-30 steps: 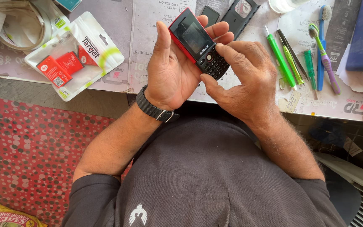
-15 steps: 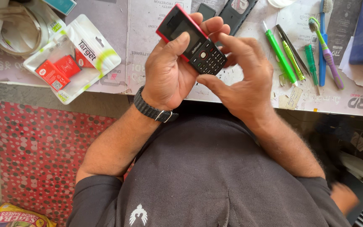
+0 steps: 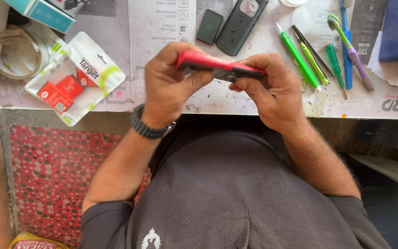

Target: The person removes the back cover of a red feature phone, then uses a green precision screwdriver to unscrew and remove the camera module from the phone's interior.

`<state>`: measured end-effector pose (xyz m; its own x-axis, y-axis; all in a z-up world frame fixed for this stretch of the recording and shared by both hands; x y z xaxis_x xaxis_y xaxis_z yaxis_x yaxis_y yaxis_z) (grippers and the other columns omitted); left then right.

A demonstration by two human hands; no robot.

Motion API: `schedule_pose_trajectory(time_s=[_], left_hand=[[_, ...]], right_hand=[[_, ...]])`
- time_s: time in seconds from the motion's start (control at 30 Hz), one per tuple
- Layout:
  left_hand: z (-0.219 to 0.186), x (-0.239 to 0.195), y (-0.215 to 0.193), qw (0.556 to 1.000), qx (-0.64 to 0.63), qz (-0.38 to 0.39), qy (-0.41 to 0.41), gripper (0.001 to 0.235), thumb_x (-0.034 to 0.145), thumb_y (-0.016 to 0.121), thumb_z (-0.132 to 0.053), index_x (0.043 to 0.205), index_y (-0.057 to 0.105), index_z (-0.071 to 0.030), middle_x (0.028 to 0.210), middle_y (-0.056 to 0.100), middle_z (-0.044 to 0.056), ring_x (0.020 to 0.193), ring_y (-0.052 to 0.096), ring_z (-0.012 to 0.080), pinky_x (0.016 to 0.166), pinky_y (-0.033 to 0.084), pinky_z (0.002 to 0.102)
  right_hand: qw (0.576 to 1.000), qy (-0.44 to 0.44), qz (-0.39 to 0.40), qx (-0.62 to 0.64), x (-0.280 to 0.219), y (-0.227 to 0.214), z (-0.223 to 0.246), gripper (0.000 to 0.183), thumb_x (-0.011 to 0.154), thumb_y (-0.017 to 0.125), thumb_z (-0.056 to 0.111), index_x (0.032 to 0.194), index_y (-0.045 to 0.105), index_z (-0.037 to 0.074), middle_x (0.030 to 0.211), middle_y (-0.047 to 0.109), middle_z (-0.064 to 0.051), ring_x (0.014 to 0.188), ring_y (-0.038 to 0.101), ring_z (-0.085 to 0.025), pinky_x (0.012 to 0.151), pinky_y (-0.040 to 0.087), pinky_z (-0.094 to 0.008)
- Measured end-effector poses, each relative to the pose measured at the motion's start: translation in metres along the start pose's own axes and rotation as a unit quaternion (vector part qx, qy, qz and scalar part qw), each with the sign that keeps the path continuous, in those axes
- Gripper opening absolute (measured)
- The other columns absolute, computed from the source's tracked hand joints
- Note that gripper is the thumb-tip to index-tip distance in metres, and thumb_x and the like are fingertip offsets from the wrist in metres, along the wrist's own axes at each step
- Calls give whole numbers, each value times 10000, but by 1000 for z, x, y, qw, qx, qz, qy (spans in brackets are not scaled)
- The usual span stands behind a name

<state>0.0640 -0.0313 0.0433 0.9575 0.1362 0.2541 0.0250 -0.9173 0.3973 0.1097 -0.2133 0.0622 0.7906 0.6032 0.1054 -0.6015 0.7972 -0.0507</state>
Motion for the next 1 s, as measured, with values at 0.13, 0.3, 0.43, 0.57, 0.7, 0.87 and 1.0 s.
schedule_pose_trajectory(time_s=[0.13, 0.3, 0.43, 0.57, 0.7, 0.87, 1.0], left_hand=[[-24, -5, 2, 965, 249, 56, 55, 263, 969, 857, -56, 1146, 664, -27, 1038, 750, 83, 952, 734, 174, 885, 594, 280], [-38, 1, 12, 936, 327, 111, 67, 226, 953, 861, -87, 1103, 709, -13, 1002, 738, 106, 898, 733, 193, 804, 579, 289], [-36, 2, 18, 937, 323, 114, 71, 210, 963, 850, -123, 1094, 719, -24, 982, 748, 106, 871, 748, 199, 766, 592, 287], [-33, 1, 18, 934, 327, 116, 88, 223, 979, 842, -133, 1110, 708, -13, 987, 743, 117, 875, 741, 200, 768, 592, 295], [-26, 0, 15, 928, 353, 105, 54, 218, 979, 825, -131, 1110, 715, 4, 898, 729, 113, 761, 716, 180, 679, 562, 296], [11, 0, -5, 984, 84, -1, -157, 204, 1008, 688, -95, 1172, 610, -2, 912, 731, 126, 709, 731, 170, 573, 616, 289], [42, -8, -8, 936, -123, -37, -329, 200, 965, 610, -71, 1144, 568, 10, 943, 688, 179, 636, 693, 186, 488, 601, 330]], right_hand=[[973, -95, 23, -209, -4, -1, 17, 271, 1046, 747, 29, 1281, 613, 19, 1126, 735, -118, 1004, 743, -192, 895, 618, -302], [965, -102, 31, -238, -2, 0, 14, 299, 1024, 763, 81, 1292, 639, 34, 1117, 738, -116, 1011, 754, -216, 891, 621, -313], [965, -112, 31, -236, -5, -4, 12, 297, 1029, 752, 169, 1280, 654, 42, 1114, 749, -108, 961, 752, -193, 832, 607, -282], [968, -107, 22, -227, -7, -8, 10, 273, 1039, 757, 192, 1260, 678, 53, 1058, 753, -105, 928, 745, -179, 804, 597, -272], [985, 14, 11, -170, 0, -10, -3, 278, 1002, 756, 204, 1239, 706, 67, 975, 762, -89, 838, 753, -152, 687, 613, -258], [953, -225, 68, -189, 3, 6, 39, 358, 1011, 779, 238, 1277, 617, 62, 1347, 530, -254, 1138, 651, -291, 885, 605, -367], [884, -324, 80, -327, -1, 14, 41, 254, 1007, 796, 129, 1242, 699, 128, 1323, 668, -187, 1102, 713, -305, 841, 621, -368]])
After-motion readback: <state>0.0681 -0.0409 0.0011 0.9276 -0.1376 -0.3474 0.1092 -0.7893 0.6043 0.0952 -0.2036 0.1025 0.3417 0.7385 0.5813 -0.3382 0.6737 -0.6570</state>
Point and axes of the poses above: each hand's wrist, its own x-axis towards the middle knuckle, its own y-axis out of the palm, z = x × y, the point moved 8 cm from there along x, towards the middle knuckle
